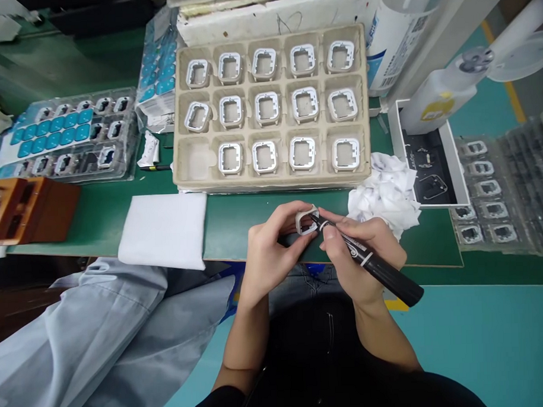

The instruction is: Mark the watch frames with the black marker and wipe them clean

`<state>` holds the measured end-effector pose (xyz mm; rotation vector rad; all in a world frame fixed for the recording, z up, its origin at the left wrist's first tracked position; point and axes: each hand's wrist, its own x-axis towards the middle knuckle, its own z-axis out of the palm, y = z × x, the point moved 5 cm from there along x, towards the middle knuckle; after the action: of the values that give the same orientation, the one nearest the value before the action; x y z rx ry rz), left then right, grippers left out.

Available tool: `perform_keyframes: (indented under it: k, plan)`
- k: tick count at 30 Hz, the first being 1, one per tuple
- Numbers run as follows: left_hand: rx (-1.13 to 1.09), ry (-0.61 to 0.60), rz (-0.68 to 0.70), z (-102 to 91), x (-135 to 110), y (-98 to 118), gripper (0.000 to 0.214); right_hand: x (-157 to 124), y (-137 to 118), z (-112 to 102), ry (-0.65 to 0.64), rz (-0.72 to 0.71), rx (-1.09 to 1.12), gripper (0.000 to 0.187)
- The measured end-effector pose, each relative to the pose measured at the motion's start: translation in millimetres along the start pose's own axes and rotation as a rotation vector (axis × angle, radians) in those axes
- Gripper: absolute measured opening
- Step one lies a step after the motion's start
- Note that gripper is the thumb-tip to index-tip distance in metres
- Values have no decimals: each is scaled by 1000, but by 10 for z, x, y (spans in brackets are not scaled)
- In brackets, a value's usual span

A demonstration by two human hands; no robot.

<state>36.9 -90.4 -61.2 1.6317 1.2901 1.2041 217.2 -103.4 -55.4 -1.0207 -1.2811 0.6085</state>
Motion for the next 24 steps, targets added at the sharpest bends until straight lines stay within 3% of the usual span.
perform_keyframes:
  k: [18,24]
  plan:
    - [-3,18,38,12,-28,4,45,90,-115,39,2,-77,-68,20]
    - [-2,46,34,16,-26,22,44,101,-235,100,-39,-222,-196,22]
